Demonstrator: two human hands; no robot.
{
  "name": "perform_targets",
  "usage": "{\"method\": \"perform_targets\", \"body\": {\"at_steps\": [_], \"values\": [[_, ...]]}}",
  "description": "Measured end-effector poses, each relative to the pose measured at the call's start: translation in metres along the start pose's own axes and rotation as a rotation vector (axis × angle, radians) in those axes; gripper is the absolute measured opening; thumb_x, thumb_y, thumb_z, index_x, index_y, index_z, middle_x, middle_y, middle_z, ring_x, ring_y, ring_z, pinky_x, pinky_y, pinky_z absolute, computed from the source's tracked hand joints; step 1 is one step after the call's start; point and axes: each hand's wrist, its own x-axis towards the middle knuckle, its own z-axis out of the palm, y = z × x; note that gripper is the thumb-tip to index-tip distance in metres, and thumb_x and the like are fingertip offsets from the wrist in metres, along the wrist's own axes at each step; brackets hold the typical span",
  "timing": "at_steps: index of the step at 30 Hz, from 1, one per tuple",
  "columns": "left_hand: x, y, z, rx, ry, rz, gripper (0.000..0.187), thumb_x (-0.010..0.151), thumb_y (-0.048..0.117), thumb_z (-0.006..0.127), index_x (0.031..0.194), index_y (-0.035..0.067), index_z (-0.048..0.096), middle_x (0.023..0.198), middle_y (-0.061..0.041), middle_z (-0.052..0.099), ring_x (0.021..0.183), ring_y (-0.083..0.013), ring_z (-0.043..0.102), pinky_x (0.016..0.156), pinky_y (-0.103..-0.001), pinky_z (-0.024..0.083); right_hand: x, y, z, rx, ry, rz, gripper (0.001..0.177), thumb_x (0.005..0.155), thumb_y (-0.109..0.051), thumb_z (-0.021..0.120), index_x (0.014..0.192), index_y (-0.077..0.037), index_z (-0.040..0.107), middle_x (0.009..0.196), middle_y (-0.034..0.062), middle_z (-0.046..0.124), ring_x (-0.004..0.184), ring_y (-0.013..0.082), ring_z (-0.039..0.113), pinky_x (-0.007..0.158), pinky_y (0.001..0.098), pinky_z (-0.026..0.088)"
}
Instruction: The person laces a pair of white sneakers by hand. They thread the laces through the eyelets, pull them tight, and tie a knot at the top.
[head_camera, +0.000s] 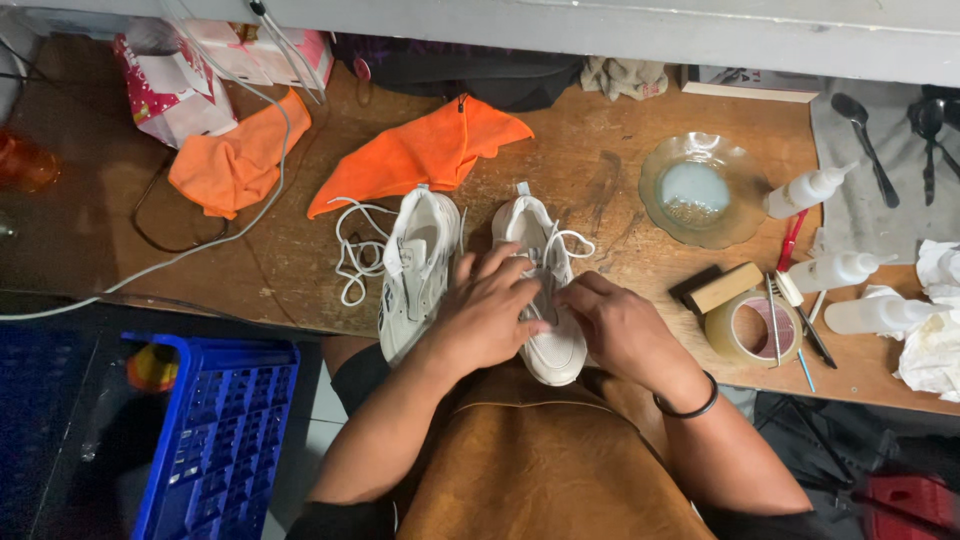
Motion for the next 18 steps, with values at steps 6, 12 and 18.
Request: {"method": "perform_targets", "body": {"at_steps": [6, 12, 18], "values": [[0.031, -0.012, 0.005, 0.108, 0.175, 0.109, 0.013, 0.085, 0.027, 0.055, 0.086, 0.017, 0.065, 0.085, -0.001, 0.058, 0.096, -0.0240, 0.050, 0.077, -0.043, 0.036, 0.005, 0.000, 0.015, -0.151, 0.075, 0.016, 0.019, 0.090, -0.029, 0.055, 0.107, -0.029, 0.065, 0.099, -0.0027, 0.059, 0.091, 0.0255, 0.068, 0.078, 0.0413, 0.057], [0.050, -0.006, 0.013, 0.178, 0.026, 0.129, 0.010, 0.070, 0.020, 0.060, 0.073, 0.016, 0.070, 0.075, -0.002, 0.064, 0.095, -0.0252, 0.051, 0.085, -0.045, 0.034, 0.003, 0.008, 0.014, -0.193, 0.057, 0.022, 0.024, 0.091, -0.031, 0.051, 0.112, -0.030, 0.064, 0.097, -0.0020, 0.058, 0.090, 0.0249, 0.069, 0.077, 0.0390, 0.056], [0.061, -0.021, 0.007, -0.018, -0.093, 0.269, 0.010, 0.078, 0.020, 0.065, 0.081, 0.013, 0.072, 0.081, -0.005, 0.068, 0.090, -0.0286, 0.059, 0.088, -0.045, 0.042, 0.006, 0.012, 0.013, -0.102, 0.034, -0.068, 0.021, 0.089, -0.024, 0.053, 0.104, -0.023, 0.067, 0.096, 0.0013, 0.062, 0.091, 0.0287, 0.069, 0.076, 0.0407, 0.057]]}}
